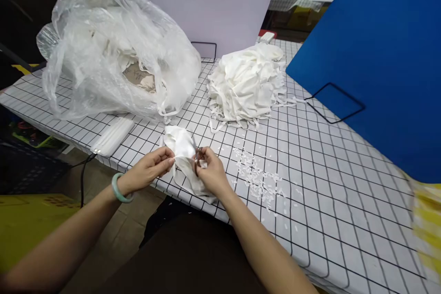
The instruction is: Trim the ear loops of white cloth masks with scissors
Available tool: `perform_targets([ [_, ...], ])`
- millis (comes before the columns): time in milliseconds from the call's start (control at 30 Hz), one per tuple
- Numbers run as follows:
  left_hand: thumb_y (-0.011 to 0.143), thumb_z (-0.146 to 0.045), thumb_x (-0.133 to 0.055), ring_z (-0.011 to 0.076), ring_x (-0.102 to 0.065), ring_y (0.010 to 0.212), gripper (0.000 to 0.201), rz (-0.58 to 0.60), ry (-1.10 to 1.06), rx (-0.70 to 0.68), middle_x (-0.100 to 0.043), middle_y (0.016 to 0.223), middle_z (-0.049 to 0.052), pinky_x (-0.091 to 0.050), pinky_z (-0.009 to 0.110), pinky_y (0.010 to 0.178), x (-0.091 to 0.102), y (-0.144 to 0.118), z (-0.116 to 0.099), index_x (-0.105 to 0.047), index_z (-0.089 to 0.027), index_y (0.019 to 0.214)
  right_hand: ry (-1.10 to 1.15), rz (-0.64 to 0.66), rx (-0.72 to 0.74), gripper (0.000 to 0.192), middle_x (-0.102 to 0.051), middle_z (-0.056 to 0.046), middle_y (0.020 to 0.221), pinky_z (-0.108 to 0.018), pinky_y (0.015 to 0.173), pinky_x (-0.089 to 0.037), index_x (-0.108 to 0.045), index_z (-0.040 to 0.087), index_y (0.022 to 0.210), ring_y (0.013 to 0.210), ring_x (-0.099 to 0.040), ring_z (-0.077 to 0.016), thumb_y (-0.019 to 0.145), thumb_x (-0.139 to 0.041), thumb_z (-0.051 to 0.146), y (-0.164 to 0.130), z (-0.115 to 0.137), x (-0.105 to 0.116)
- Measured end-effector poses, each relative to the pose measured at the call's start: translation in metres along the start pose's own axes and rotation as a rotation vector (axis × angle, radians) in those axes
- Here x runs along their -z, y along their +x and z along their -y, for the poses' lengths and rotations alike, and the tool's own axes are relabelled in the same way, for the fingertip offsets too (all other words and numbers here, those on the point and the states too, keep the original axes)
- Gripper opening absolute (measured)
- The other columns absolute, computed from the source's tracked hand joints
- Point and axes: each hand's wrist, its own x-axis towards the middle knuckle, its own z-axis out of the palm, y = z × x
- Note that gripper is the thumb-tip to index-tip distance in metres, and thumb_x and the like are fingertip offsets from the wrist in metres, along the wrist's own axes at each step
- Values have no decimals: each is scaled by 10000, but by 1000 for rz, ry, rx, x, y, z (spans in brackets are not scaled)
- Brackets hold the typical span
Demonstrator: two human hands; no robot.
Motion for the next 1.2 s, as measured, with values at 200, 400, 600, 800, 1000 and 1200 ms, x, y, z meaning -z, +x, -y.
perform_targets([
  [200,950,-484,-551,92,-376,546,378,276,-294,131,-442,630,-29,-342,216,490,16,-8,-26,-702,-138,926,452,18,-66,405,-617,42,765,-263,632,-466,-539,228,819,650,-544,-119,587,-863,299,22,38,19],
  [400,983,-360,-556,230,-584,1010,267,-112,-135,-318,-591,1007,102,-535,401,908,-4,-2,-50,-748,-199,890,589,102,-126,510,-608,48,778,-243,564,-445,-533,230,843,607,-535,-107,541,-912,388,20,33,-11],
  [600,1014,-340,-499,190,-617,873,305,-296,-449,-257,-570,973,96,-553,316,694,-42,16,-41,-681,-171,837,485,153,-103,455,-541,58,714,-265,589,-444,-533,241,897,611,-514,-124,650,-851,452,-4,23,-15],
  [800,1025,-335,-473,256,-546,1092,334,-318,-404,-212,-484,732,63,-503,302,706,-68,16,-41,-661,-187,791,-321,-62,67,218,-614,-17,852,-383,783,-461,-605,249,853,830,-546,-221,763,-755,380,-46,22,46],
  [1000,1034,-303,-419,218,-568,998,331,-226,-287,-252,-523,1095,115,-513,292,661,-86,15,-45,-669,-165,867,-546,-68,153,260,-627,-22,728,-375,706,-473,-639,252,776,764,-559,-234,707,-820,426,-81,20,69],
  [1200,1026,-196,-403,214,-557,1078,275,-211,-138,-333,-527,1051,92,-506,331,866,-94,18,-45,-619,-178,858,-580,-89,188,270,-598,10,578,-359,678,-420,-624,240,726,628,-530,-188,746,-775,463,-91,15,78],
])
